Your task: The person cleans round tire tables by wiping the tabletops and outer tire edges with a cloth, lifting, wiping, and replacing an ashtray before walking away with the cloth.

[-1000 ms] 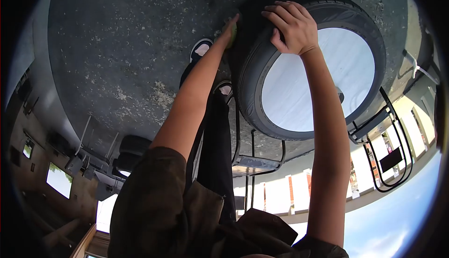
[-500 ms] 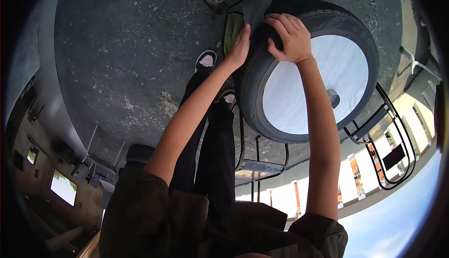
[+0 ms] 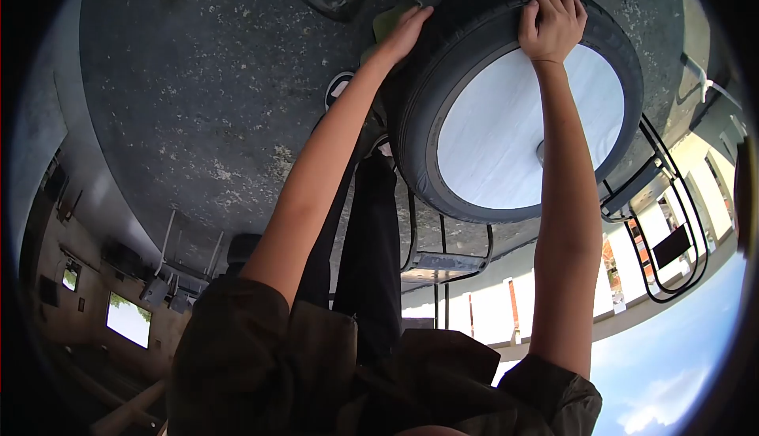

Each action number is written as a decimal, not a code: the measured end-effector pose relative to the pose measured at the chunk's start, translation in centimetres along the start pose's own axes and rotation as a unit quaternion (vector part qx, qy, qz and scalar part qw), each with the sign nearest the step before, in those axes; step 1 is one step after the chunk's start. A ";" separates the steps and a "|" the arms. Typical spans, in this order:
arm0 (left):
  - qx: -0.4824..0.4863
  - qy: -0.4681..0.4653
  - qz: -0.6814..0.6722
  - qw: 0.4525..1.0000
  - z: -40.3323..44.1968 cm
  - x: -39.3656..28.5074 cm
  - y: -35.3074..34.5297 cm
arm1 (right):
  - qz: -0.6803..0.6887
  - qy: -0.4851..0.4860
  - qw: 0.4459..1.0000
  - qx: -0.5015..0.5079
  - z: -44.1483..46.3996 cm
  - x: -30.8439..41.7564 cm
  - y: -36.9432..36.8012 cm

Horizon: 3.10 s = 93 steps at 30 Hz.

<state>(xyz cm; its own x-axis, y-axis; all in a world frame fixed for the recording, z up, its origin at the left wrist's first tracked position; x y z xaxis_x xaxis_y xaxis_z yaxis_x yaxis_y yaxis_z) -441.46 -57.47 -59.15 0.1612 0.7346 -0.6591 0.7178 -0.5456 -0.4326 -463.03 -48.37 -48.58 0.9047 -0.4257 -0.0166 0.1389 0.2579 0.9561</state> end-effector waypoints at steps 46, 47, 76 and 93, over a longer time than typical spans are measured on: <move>-0.038 0.119 0.161 0.979 -14.0 -0.4 -0.5 | 0.066 -0.094 0.988 0.101 0.8 0.2 0.7; -0.011 0.039 0.272 0.961 -12.7 -1.0 -0.9 | 0.066 -0.096 0.988 0.102 0.9 0.1 0.7; 0.341 0.062 0.235 0.908 22.0 0.8 -8.9 | 0.076 -0.097 0.990 0.065 0.1 -0.2 -0.2; 0.135 -0.071 0.437 0.886 2.5 -9.9 -12.4 | -0.022 -0.116 0.989 0.084 -3.0 -13.8 4.8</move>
<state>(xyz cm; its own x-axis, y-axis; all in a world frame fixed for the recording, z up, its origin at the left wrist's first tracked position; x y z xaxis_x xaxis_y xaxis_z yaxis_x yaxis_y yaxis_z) -453.68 -58.96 -48.79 0.4754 -0.0638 -0.8774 0.1685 -0.9723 0.1620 -473.59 -38.65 -44.60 0.7793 -0.6265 -0.0093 0.0892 0.0962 0.9914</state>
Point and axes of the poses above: each hand's wrist, its own z-axis towards the middle knuckle, its own y-axis out of the back of the hand, x = y × z, the point moved 2 cm from there along z, towards the middle knuckle, and after that the axes turned 13 degrees about -z, right-handed, at the moved point
